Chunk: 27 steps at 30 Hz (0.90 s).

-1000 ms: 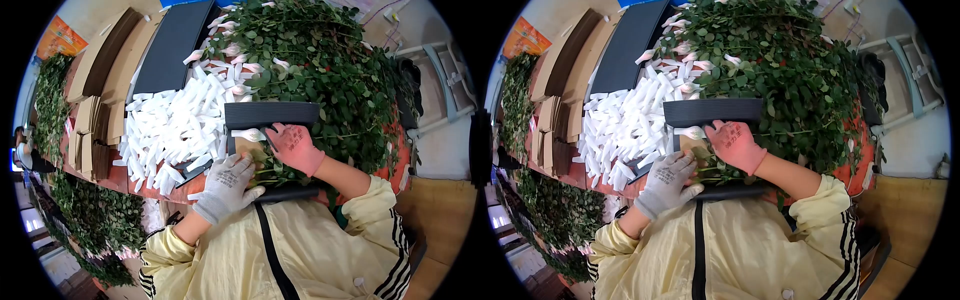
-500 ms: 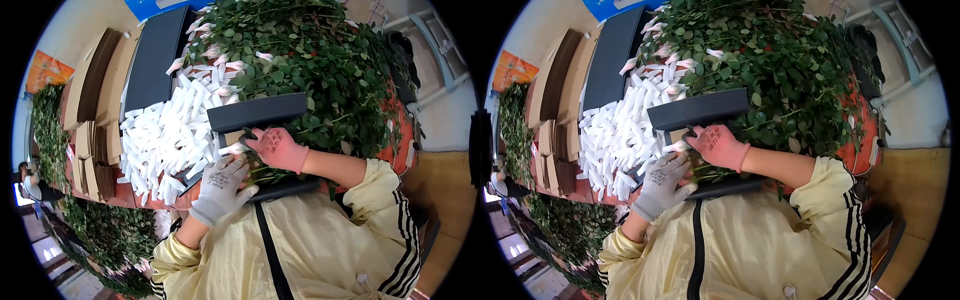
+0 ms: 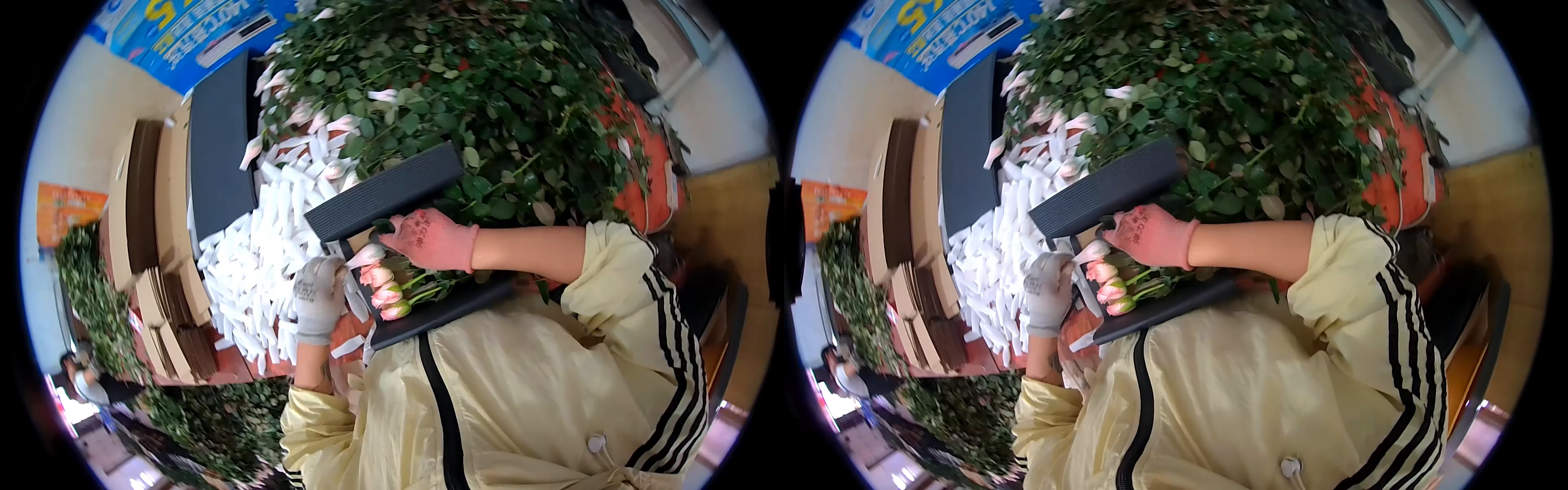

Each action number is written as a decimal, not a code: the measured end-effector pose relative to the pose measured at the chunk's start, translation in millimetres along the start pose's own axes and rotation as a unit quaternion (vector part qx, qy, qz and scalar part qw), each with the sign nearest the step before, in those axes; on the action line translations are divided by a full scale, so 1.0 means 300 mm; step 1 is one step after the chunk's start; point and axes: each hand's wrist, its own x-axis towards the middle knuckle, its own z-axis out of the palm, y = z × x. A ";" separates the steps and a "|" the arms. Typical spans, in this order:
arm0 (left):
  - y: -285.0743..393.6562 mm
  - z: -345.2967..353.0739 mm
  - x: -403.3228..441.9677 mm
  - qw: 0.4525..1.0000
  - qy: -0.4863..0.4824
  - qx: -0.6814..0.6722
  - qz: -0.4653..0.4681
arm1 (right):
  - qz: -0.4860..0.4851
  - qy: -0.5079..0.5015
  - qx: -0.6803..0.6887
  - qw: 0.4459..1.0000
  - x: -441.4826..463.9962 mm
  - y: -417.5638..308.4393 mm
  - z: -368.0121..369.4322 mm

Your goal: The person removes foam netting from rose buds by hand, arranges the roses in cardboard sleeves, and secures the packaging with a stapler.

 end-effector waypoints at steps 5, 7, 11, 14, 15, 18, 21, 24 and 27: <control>-0.120 -0.131 -0.080 0.988 0.001 0.075 -0.135 | -0.024 0.017 -0.014 0.999 -0.009 -0.005 0.024; -0.043 -0.190 -0.081 0.989 -0.043 0.096 -0.106 | -0.025 -0.006 -0.011 1.000 0.003 -0.020 0.005; 0.182 -0.150 0.028 0.995 -0.060 -0.074 -0.019 | -0.035 0.013 -0.034 0.999 -0.009 -0.017 0.009; 0.165 -0.065 0.051 0.989 -0.139 -0.044 -0.009 | -0.063 0.018 -0.052 0.996 -0.046 -0.009 -0.043; 0.170 -0.061 0.055 0.987 -0.153 -0.042 -0.010 | -0.051 -0.079 0.016 0.995 -0.046 -0.004 -0.177; 0.181 -0.081 0.054 0.985 -0.167 -0.039 -0.022 | 0.003 0.114 0.070 0.991 0.000 0.091 -0.341; 0.200 -0.098 0.066 0.981 -0.185 -0.039 -0.038 | 0.012 0.154 0.123 0.980 0.227 0.310 -0.319; 0.208 -0.092 0.053 0.983 -0.182 -0.021 -0.026 | 0.011 -0.034 0.017 0.999 0.428 0.452 -0.156; 0.237 -0.089 0.071 0.978 -0.205 0.028 -0.031 | -0.040 -0.061 -0.076 0.994 0.483 0.497 -0.037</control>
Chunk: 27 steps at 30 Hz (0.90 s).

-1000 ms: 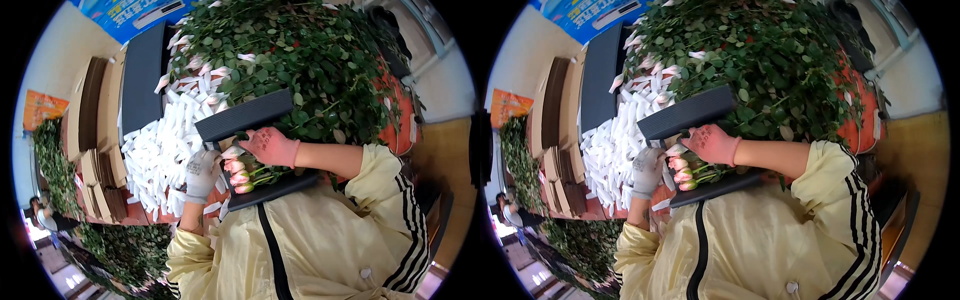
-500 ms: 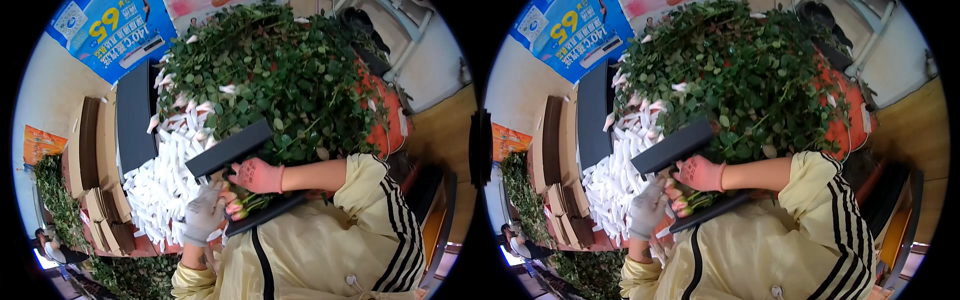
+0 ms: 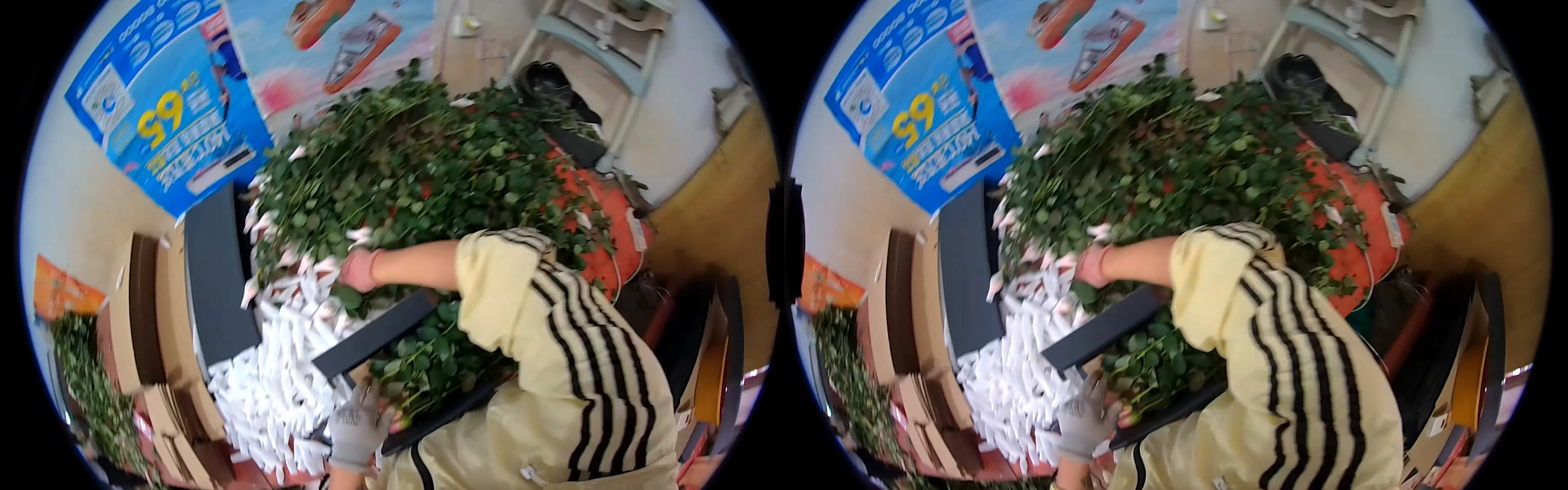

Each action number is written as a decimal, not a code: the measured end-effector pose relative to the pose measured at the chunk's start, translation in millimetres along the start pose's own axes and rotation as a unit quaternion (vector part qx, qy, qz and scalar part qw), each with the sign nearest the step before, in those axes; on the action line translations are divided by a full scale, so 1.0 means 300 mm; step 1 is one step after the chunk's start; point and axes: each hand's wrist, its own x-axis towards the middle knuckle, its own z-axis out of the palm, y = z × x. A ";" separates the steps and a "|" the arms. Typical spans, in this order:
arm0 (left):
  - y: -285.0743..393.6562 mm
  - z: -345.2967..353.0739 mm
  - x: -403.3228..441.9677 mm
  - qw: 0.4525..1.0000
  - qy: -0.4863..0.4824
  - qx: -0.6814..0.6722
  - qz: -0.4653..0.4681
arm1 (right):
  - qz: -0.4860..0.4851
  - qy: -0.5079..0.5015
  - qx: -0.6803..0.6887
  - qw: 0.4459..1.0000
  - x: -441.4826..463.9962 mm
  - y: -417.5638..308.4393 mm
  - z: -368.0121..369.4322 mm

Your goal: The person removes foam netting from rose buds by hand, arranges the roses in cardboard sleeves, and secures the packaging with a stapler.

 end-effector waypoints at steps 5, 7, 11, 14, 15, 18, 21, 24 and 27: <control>0.023 -0.012 0.006 0.999 -0.025 0.037 -0.010 | 0.030 0.091 -0.112 0.989 0.001 0.026 -0.032; 0.000 0.011 0.003 0.999 -0.029 0.039 -0.012 | 0.111 0.188 -0.202 0.955 -0.162 0.034 -0.271; 0.035 -0.007 -0.003 0.998 -0.046 -0.014 -0.037 | 0.225 0.385 -0.162 0.880 -0.521 0.328 -0.626; 0.039 0.002 0.003 0.999 -0.034 -0.013 -0.023 | 0.401 0.348 -0.077 0.844 -0.906 0.417 -0.829; 0.044 0.002 0.002 0.999 -0.037 -0.014 -0.027 | 0.423 0.349 -0.093 0.831 -0.998 0.400 -0.856; 0.049 0.008 0.004 1.000 -0.008 -0.004 -0.017 | 0.388 0.344 -0.151 0.842 -1.107 0.204 -0.922; 0.049 0.004 0.002 0.999 0.017 -0.041 0.000 | 0.296 0.290 -0.218 0.883 -1.022 -0.076 -0.926; 0.018 0.049 -0.022 0.999 0.031 0.005 0.008 | 0.184 0.156 -0.286 0.927 -0.834 -0.344 -0.852; 0.031 0.042 -0.031 0.999 -0.019 0.028 -0.026 | 0.041 0.069 -0.259 0.962 -0.632 -0.426 -0.489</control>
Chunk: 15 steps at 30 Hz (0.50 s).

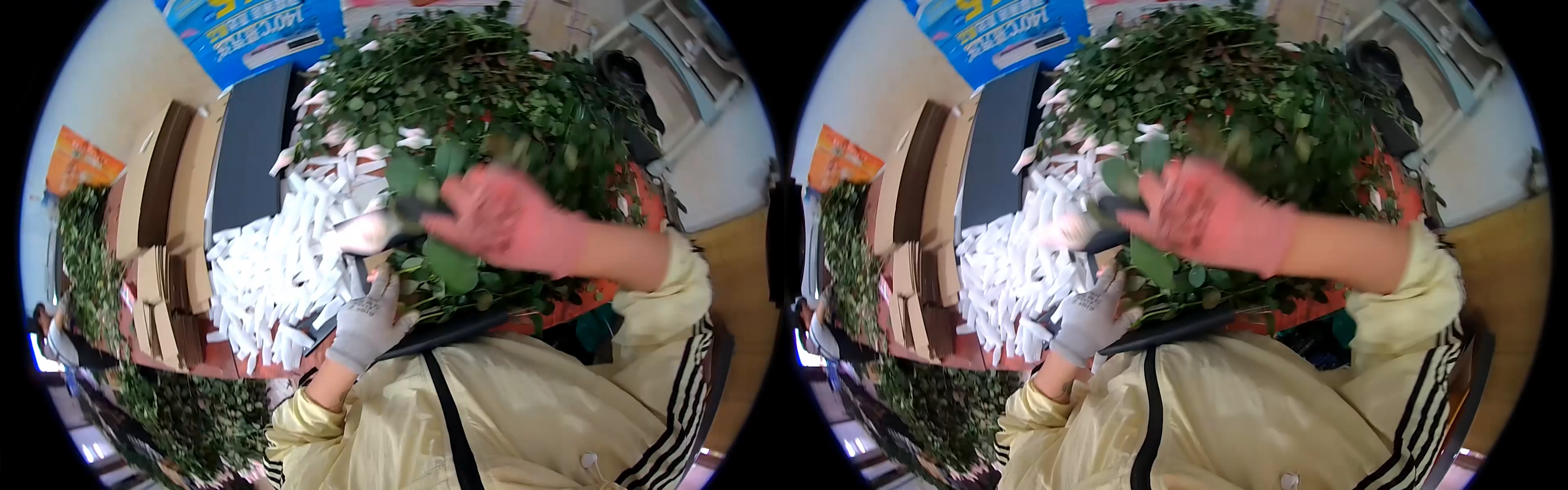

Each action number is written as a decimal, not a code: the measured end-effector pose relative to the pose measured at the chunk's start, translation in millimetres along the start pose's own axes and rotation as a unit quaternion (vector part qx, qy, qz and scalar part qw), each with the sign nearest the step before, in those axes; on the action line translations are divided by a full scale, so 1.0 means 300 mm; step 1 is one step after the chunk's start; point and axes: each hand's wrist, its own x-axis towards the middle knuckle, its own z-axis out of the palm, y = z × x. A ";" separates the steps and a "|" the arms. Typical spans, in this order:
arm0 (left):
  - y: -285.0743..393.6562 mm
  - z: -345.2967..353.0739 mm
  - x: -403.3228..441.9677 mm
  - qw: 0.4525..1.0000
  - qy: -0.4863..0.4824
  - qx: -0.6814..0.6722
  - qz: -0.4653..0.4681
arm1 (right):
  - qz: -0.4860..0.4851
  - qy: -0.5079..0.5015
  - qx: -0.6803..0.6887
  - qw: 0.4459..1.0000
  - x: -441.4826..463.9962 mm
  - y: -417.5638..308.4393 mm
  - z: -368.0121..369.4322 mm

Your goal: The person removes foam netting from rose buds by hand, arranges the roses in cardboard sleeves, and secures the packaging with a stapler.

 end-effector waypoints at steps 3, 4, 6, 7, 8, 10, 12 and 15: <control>0.020 -0.010 -0.008 0.999 -0.036 -0.032 -0.016 | -0.093 -0.020 0.075 0.993 0.068 -0.217 0.274; 0.017 0.000 -0.011 0.999 -0.032 -0.037 -0.009 | -0.092 -0.083 0.133 0.983 0.080 -0.238 0.230; 0.003 0.025 -0.013 1.000 -0.008 -0.028 0.010 | -0.098 -0.061 0.110 0.987 0.091 -0.269 0.307; 0.001 0.027 -0.017 1.000 -0.007 -0.029 0.005 | -0.096 -0.041 0.088 0.991 0.091 -0.286 0.350; 0.002 0.027 -0.018 1.000 0.014 0.014 0.021 | -0.086 -0.050 0.112 0.989 0.102 -0.276 0.330; -0.002 0.036 -0.020 0.994 0.051 0.081 0.050 | -0.083 -0.013 0.103 0.991 0.086 -0.277 0.356; 0.005 0.024 -0.018 0.998 0.024 0.058 0.032 | -0.065 0.062 0.077 0.993 0.064 -0.269 0.378; 0.017 0.009 -0.019 1.000 -0.026 -0.003 -0.004 | -0.055 -0.015 0.149 0.987 0.067 -0.267 0.378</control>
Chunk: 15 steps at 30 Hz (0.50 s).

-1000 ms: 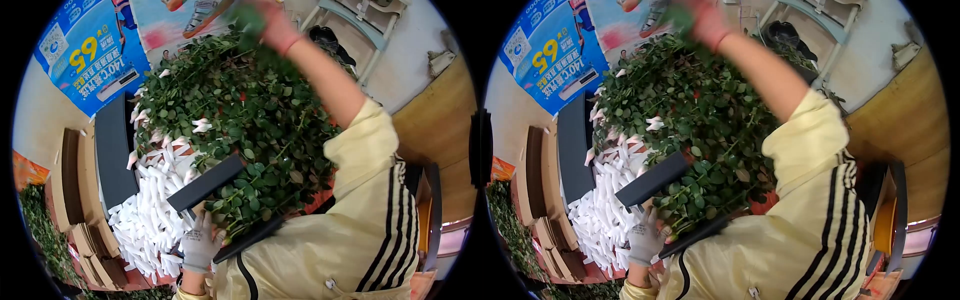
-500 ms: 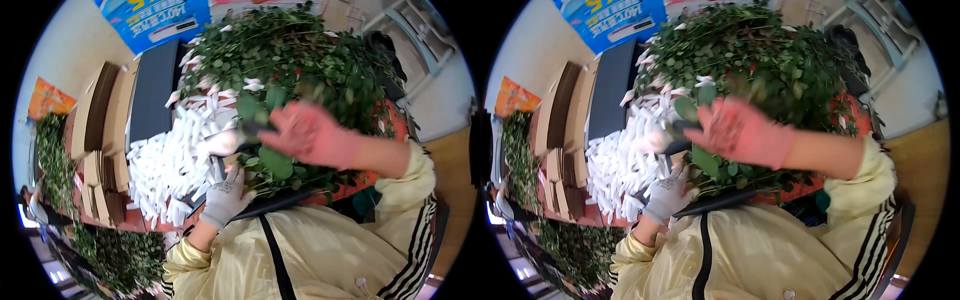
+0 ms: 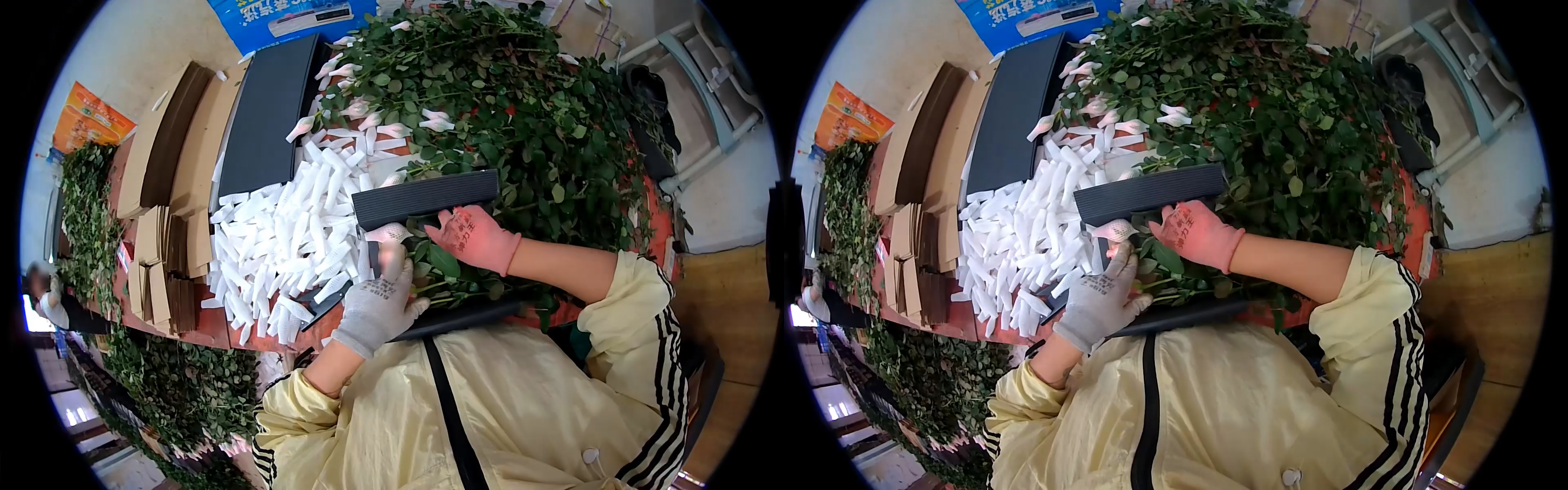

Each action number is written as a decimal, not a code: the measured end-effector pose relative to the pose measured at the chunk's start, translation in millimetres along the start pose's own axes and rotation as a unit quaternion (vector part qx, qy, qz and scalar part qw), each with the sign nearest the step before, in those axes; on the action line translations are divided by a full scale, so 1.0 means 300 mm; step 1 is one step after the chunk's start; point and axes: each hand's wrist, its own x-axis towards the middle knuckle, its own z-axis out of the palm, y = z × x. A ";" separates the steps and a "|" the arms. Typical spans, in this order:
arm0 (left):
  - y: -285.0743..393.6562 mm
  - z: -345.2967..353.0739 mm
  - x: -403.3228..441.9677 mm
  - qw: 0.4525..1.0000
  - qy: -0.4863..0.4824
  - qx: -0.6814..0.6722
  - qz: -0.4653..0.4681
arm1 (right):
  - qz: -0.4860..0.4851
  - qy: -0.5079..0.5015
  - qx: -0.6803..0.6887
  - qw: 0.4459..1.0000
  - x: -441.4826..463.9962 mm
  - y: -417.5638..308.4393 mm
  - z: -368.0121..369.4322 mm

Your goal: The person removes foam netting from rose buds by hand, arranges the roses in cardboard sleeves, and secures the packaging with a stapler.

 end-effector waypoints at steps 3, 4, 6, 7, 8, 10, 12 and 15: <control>-0.011 0.013 -0.002 1.000 0.010 0.010 0.004 | 0.036 -0.012 -0.065 0.997 -0.021 -0.042 -0.077; -0.014 0.020 -0.006 0.997 0.043 0.054 0.027 | 0.030 -0.010 -0.064 0.997 -0.028 -0.053 -0.120; -0.006 -0.003 0.000 0.998 0.028 0.061 0.016 | 0.006 0.149 -0.120 0.982 -0.035 -0.070 -0.164; 0.000 -0.009 -0.002 0.997 0.012 0.072 0.015 | -0.008 0.229 -0.132 0.964 -0.034 -0.075 -0.158; 0.002 -0.005 -0.006 0.997 0.012 0.071 0.013 | -0.009 0.230 -0.131 0.964 -0.015 -0.078 -0.151; -0.004 -0.005 -0.004 0.997 0.028 0.067 0.015 | 0.045 -0.061 0.068 0.995 0.043 -0.081 -0.150; -0.018 0.012 -0.004 0.998 0.030 0.053 0.011 | 0.049 -0.060 0.074 0.994 0.070 -0.067 -0.075; -0.016 -0.004 -0.012 1.000 0.029 0.007 0.000 | 0.070 0.026 0.108 0.991 0.076 -0.046 0.040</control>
